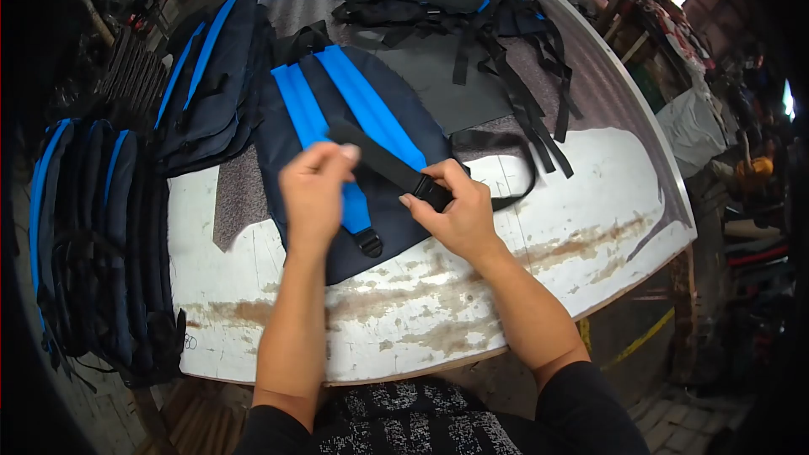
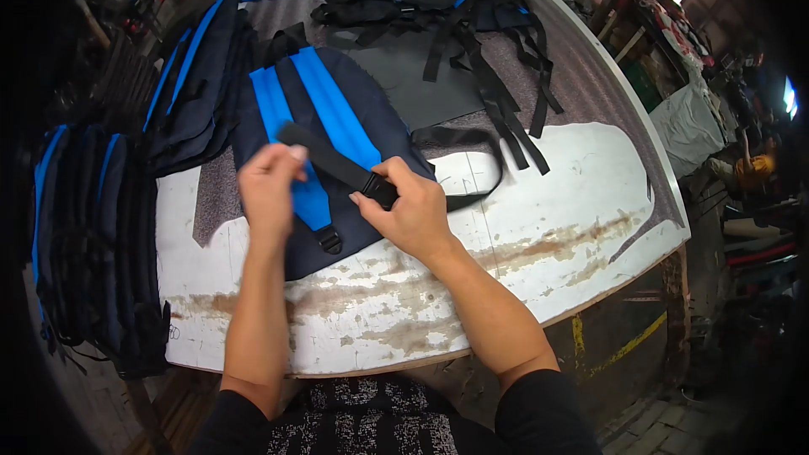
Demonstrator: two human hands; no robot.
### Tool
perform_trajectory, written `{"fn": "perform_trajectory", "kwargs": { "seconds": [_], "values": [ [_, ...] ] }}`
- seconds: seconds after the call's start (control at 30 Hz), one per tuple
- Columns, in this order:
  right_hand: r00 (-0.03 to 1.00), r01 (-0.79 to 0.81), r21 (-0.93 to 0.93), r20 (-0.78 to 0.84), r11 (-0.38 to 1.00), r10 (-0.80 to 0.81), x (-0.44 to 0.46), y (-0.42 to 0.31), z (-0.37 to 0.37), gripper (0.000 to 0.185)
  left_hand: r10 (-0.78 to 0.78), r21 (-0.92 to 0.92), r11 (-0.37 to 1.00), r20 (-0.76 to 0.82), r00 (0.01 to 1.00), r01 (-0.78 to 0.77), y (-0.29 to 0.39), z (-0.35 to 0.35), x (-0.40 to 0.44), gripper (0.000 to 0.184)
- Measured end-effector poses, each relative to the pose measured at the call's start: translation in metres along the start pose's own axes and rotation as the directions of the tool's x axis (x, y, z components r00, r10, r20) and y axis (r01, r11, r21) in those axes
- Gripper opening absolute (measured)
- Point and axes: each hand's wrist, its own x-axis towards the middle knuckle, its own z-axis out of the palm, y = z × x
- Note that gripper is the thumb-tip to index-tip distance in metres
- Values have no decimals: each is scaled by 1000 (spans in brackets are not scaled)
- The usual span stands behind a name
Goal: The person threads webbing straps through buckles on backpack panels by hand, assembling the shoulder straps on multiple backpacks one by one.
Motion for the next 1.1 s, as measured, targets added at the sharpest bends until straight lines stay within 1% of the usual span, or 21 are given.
{"fn": "perform_trajectory", "kwargs": {
  "seconds": [0.03,0.1,0.13,0.23,0.27,0.3,0.37,0.4,0.47,0.5,0.57,0.63,0.67,0.7,0.73,0.77,0.8,0.83,0.93,1.03,1.1],
  "values": [
    [1000,0,-15,7,1000,0,0,-2,-2,33,13,46,999,-76,997,-10,7,-12,9,18],
    [1000,1,-37,21,999,-1,1,-6,-6,32,156,0,987,-189,969,-159,18,-41,37,14],
    [999,42,-7,12,999,-42,2,-6,-7,31,185,-53,977,-255,949,-205,29,-57,50,13],
    [999,37,33,19,999,-38,1,-6,-7,31,239,-159,929,-436,868,-336,73,-111,91,14],
    [999,45,46,11,998,-45,0,-7,-5,31,244,-186,912,-471,848,-366,89,-125,101,14],
    [999,12,64,29,998,-14,-1,-9,-5,31,247,-211,893,-506,826,-396,102,-139,108,14],
    [996,-54,100,73,994,47,-3,-15,-5,33,269,-270,864,-465,843,-424,119,-164,112,15],
    [986,-118,70,127,991,109,-3,-16,-5,35,282,-270,862,-449,848,-430,125,-162,106,15],
    [945,-237,-3,231,971,232,-1,-17,-8,42,300,-262,856,-449,842,-445,128,-136,86,14],
    [921,-299,54,278,953,274,-1,-12,-4,45,307,-260,854,-449,839,-452,128,-121,74,14],
    [859,-426,152,376,892,346,-4,6,4,50,253,-328,867,-358,899,-374,108,-99,48,13],
    [835,-457,289,466,841,293,-3,7,4,49,224,-451,844,-196,955,-290,74,-71,19,27],
    [821,-476,353,508,806,262,-4,8,5,49,220,-461,849,-138,966,-259,53,-58,11,33],
    [807,-496,364,528,788,264,-4,7,5,46,116,-401,895,-215,970,-196,23,-51,4,35],
    [792,-517,373,549,770,266,-3,4,4,44,31,-349,933,-168,985,-89,7,-41,-5,30],
    [778,-539,383,568,750,268,-3,4,4,41,7,-286,957,-142,990,-47,-6,-30,-14,19],
    [775,-546,400,575,736,263,-3,6,5,39,-21,-274,962,-123,992,-14,-16,-21,-19,22],
    [772,-554,417,581,721,258,-3,9,6,36,-49,-261,965,-102,994,20,-21,-13,-24,30],
    [775,-557,425,574,714,264,-2,16,7,29,-134,-359,926,-27,991,116,-24,0,-37,59],
    [779,-553,402,559,730,282,-5,25,12,24,-196,-374,907,33,980,194,-27,1,-38,79],
    [787,-545,395,546,739,289,-6,27,15,23,-183,-364,912,45,982,187,-27,1,-39,81]
  ]
}}
